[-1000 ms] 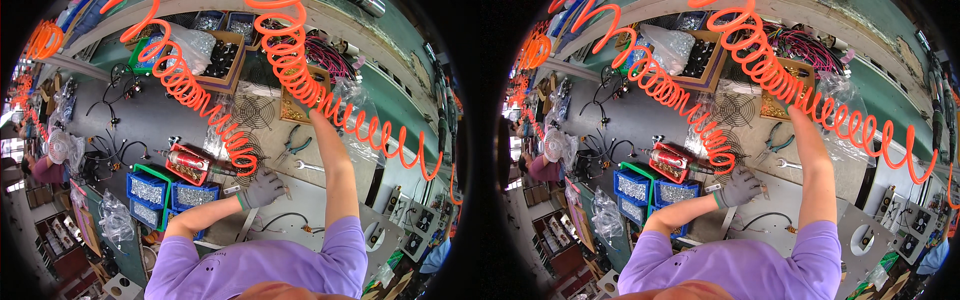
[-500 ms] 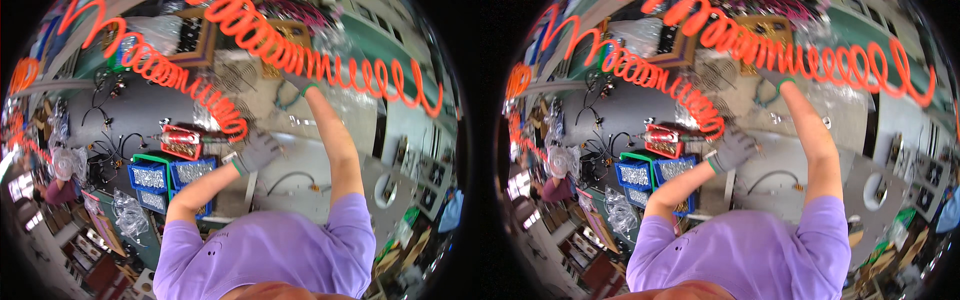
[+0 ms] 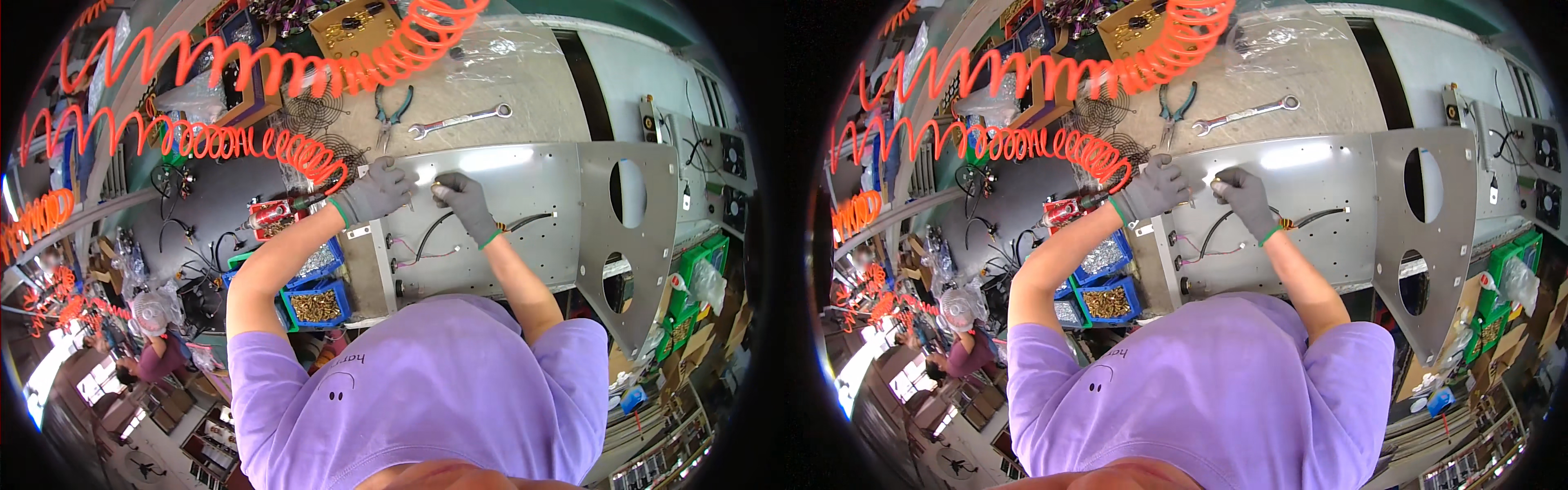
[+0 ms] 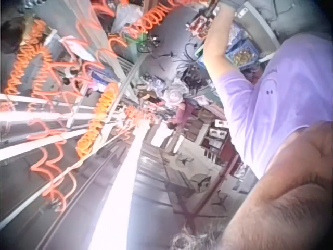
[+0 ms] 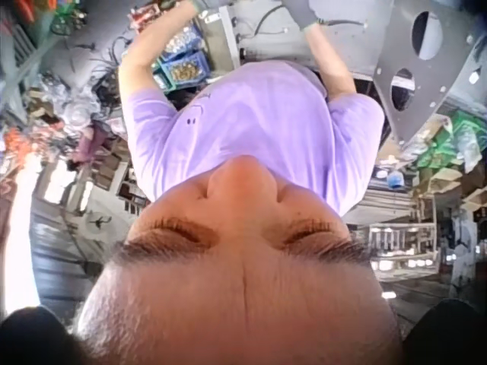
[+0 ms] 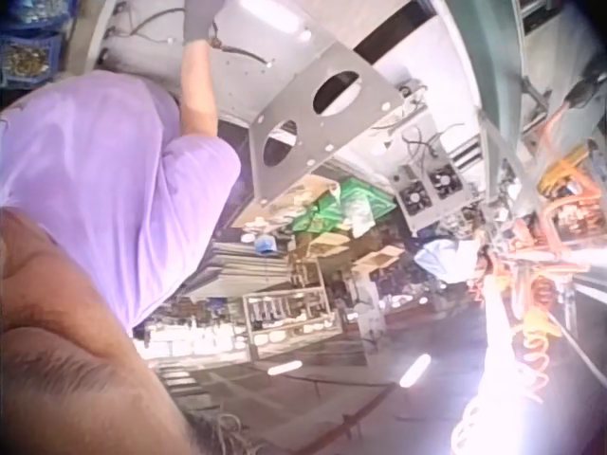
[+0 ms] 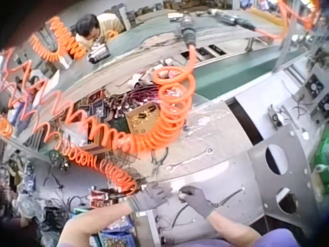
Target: The person assembles an electronic device on a workbench, using a pneumatic screwdriver to fasten a corrugated tube and other components to a metal chassis. They handle small parts from trays, connect wires, and use a wooden board to support the assembly during work.
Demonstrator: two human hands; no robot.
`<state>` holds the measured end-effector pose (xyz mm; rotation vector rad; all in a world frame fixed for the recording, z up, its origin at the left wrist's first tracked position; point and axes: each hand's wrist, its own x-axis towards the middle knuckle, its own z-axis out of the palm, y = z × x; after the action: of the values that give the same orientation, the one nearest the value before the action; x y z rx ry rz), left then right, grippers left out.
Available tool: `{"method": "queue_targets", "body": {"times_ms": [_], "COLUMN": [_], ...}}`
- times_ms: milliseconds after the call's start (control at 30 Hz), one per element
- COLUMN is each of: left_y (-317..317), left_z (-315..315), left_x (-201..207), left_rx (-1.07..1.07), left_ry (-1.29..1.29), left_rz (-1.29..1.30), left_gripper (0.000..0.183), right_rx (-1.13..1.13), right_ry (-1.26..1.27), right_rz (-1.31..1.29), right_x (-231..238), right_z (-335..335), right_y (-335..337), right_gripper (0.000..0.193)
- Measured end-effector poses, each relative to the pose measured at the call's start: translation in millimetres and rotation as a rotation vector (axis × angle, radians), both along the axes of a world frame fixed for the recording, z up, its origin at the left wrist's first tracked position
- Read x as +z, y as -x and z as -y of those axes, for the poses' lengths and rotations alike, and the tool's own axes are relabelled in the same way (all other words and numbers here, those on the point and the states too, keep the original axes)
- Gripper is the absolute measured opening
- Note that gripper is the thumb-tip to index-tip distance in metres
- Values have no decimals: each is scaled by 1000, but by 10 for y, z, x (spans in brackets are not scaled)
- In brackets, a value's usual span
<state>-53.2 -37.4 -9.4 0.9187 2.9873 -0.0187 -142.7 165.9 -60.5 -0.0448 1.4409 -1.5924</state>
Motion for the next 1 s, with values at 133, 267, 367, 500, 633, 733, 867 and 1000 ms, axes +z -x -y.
{"method": "queue_targets", "body": {"times_ms": [133,267,367,500,633,733,867,1000], "left_y": [13,25,52,103,66,51,70,109], "left_z": [-88,-107,-97,-78,-16,27,29,15], "left_x": [40,10,-20,37,-20,7,-34,-20], "left_rx": [-56,-100,-140,-161,-141,-220,-255,-279], "left_ry": [114,135,136,138,133,155,124,137], "left_rz": [118,66,80,123,204,148,206,228], "left_gripper": [24,25,26,27,27,22,13,10], "right_rx": [27,44,30,80,63,83,60,125], "right_ry": [-59,-63,-63,-129,-104,-178,-137,-159], "right_rz": [-98,-323,-351,-474,-467,-522,-477,-491], "right_x": [-104,-196,-111,-90,-98,-28,-123,-88], "right_z": [-46,-12,32,65,116,150,199,215], "right_y": [-254,-359,-378,-376,-462,-513,-630,-652], "right_gripper": [19,16,15,21,23,21,21,23]}}
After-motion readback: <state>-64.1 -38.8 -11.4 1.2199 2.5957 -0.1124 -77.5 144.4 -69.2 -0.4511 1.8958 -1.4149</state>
